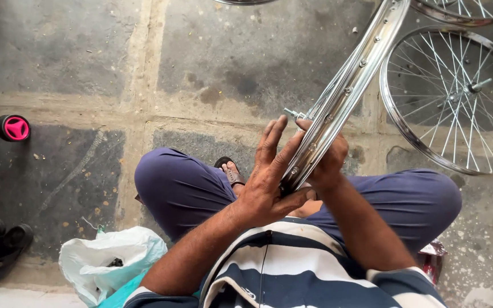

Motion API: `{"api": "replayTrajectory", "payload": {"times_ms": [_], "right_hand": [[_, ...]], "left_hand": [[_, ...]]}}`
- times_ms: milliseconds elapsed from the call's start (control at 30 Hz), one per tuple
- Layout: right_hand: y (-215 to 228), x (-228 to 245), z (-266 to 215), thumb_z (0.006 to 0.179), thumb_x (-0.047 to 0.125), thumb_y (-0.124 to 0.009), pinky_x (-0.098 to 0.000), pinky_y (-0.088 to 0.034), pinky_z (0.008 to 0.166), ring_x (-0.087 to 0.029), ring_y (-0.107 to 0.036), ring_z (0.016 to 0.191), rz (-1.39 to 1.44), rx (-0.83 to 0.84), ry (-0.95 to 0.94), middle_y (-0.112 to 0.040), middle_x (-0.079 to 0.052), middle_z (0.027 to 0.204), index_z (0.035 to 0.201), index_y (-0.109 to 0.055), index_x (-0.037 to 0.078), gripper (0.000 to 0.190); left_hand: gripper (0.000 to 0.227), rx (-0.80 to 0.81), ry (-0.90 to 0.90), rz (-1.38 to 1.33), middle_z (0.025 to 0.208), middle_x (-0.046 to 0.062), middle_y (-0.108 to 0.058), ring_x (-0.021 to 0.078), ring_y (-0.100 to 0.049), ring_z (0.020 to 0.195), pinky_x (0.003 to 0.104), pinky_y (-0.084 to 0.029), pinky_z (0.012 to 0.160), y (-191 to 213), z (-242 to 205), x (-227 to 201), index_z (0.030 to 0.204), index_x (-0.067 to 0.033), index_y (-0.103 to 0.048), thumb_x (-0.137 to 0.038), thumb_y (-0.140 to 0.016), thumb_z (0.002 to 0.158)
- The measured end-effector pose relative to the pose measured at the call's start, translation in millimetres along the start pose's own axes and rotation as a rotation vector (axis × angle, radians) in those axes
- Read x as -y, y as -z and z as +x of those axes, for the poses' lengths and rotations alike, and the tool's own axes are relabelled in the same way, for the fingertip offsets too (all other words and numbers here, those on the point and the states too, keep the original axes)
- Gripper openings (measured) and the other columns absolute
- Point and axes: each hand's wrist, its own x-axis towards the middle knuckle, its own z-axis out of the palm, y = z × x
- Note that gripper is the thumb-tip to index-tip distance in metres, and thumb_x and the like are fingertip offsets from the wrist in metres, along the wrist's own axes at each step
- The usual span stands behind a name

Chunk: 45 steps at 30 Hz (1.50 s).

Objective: The person scrubs a bicycle rim with a small abrasive pad, moving along the rim's surface to remove dirt or oxidation. The person holds the rim with one hand and scrubs with the other, rotating the rim to access different sections.

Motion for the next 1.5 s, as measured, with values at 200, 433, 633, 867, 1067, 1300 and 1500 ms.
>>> {"api": "replayTrajectory", "payload": {"times_ms": [200,433,633,867,1067,1300,1500], "right_hand": [[19.7,-36.4,0.1,0.088,0.012,-0.078,-0.0364,-0.061,0.084,-0.020,-0.065,0.117,1.209,0.581,-0.619,-0.063,-0.010,0.134,0.129,-0.056,0.005,0.047],[16.2,-19.6,-20.2,0.090,0.002,-0.080,-0.0322,-0.056,0.096,-0.017,-0.067,0.111,0.427,0.172,-0.402,-0.069,-0.010,0.121,0.127,-0.062,-0.002,0.041],[7.2,-22.8,-46.3,0.098,0.010,-0.079,-0.0274,-0.052,0.085,-0.010,-0.063,0.098,0.534,0.005,-0.544,-0.068,-0.006,0.105,0.120,-0.061,-0.004,0.032],[35.2,-38.1,-31.2,0.096,0.010,-0.078,-0.0307,-0.057,0.099,-0.018,-0.070,0.112,0.976,0.037,-0.697,-0.071,-0.016,0.122,0.129,-0.064,-0.004,0.038],[39.3,-18.7,-41.6,0.098,-0.004,-0.075,-0.0304,-0.055,0.108,-0.019,-0.066,0.124,0.637,-0.082,-0.425,-0.067,-0.018,0.137,0.124,-0.065,-0.004,0.027],[38.6,-42.0,-29.5,0.107,-0.004,-0.072,-0.0197,-0.052,0.064,-0.011,-0.061,0.068,1.162,-0.010,-0.854,-0.073,-0.016,0.083,0.134,-0.076,-0.017,0.030],[9.7,-5.5,-3.6,0.086,0.006,-0.085,-0.0218,-0.039,0.053,-0.001,-0.050,0.059,0.168,0.136,-0.348,-0.075,-0.014,0.100,0.100,-0.069,-0.001,0.023]], "left_hand": [[0.097,-0.039,-0.012,-0.001,0.177,0.028,-0.001,0.0514,-0.007,0.167,0.068,-0.018,0.135,9.6,0.4,3.8,0.171,-0.0232,-0.014,-0.041,-0.076,0.099],[0.097,-0.037,0.008,0.027,0.176,0.029,-0.006,0.0510,-0.012,0.166,0.068,-0.021,0.134,7.8,0.4,4.3,0.170,-0.0192,-0.015,-0.041,-0.075,0.098],[0.106,0.012,0.033,-0.054,0.173,0.032,-0.018,0.0516,-0.027,0.162,0.063,-0.031,0.130,21.6,26.7,-10.8,0.170,-0.0137,-0.010,-0.050,-0.075,0.096],[0.110,0.087,0.072,-0.170,0.144,0.031,-0.059,0.0454,-0.064,0.128,0.051,-0.053,0.107,34.3,103.9,-20.2,0.169,-0.0106,-0.013,-0.028,-0.079,0.083],[0.103,0.087,0.110,-0.158,0.156,0.028,-0.049,0.0437,-0.054,0.140,0.051,-0.047,0.116,23.6,45.5,-20.8,0.170,-0.0122,-0.014,-0.018,-0.075,0.087],[0.103,0.053,-0.004,-0.150,0.174,0.026,-0.019,0.0449,-0.023,0.166,0.057,-0.028,0.136,23.5,22.8,-9.4,0.168,-0.0121,-0.013,-0.009,-0.072,0.082],[0.104,0.042,0.021,-0.182,0.174,0.028,-0.017,0.0454,-0.024,0.165,0.058,-0.028,0.136,23.9,14.9,0.5,0.169,-0.0116,-0.008,-0.014,-0.074,0.089]]}}
